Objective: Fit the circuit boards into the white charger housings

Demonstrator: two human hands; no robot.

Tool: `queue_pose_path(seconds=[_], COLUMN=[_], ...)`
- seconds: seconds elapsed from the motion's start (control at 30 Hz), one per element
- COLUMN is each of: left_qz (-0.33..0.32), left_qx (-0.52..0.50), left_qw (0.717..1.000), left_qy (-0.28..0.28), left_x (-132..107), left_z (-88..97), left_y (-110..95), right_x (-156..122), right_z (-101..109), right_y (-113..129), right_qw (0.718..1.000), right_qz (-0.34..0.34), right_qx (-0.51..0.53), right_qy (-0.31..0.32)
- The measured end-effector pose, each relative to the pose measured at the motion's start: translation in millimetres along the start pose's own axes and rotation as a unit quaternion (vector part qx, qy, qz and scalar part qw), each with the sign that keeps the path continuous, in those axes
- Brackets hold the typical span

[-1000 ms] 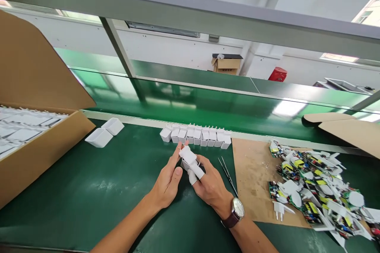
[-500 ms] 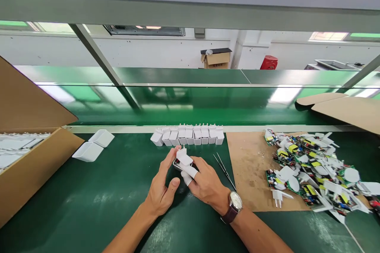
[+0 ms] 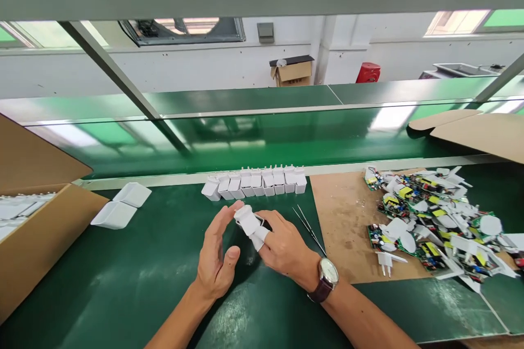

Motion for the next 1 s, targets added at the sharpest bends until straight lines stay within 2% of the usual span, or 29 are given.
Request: queue_pose_path(seconds=[0.1,0.23,0.47,0.67,0.73,0.83,0.9,1.0], left_qz=[0.039,0.064,0.079,0.101,0.095,0.043,0.020,0.044], left_qx=[0.033,0.063,0.079,0.073,0.072,0.067,0.071,0.097], left_qw=[0.998,0.995,0.994,0.992,0.993,0.997,0.997,0.994], left_qy=[-0.020,-0.037,0.011,0.005,-0.005,-0.019,-0.021,-0.036], left_x=[0.7,0.2,0.8,0.1,0.5,2.8,4.5,6.5], left_z=[1.1,3.0,-0.6,-0.9,0.7,3.3,3.3,4.3], left_y=[5.6,9.3,9.4,12.7,12.5,6.5,4.7,9.8], right_x=[-2.4,-2.9,0.2,0.5,1.9,4.2,4.8,3.7], right_z=[-8.5,-11.1,0.4,-5.1,-1.6,3.9,1.2,-7.1], right_y=[-7.1,-10.7,-4.5,-6.4,-4.7,-2.7,-3.4,-6.6], right_qw=[0.999,0.999,1.000,1.000,1.000,0.999,0.999,0.997], right_qz=[-0.021,-0.021,-0.002,-0.014,-0.012,-0.016,-0.024,-0.042], right_qx=[-0.009,-0.015,-0.001,-0.017,0.003,0.029,0.030,0.016], right_qy=[0.038,0.027,-0.025,0.014,-0.006,-0.023,0.005,0.055])
Point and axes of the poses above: each hand's wrist, its own x-axis towards the middle knuckle, its own z-axis out of the back of the hand, y = z × x, the point moved 7 cm from there along x, towards the middle knuckle, and after that the axes turned 7 degrees about x, right-handed, at the moved point
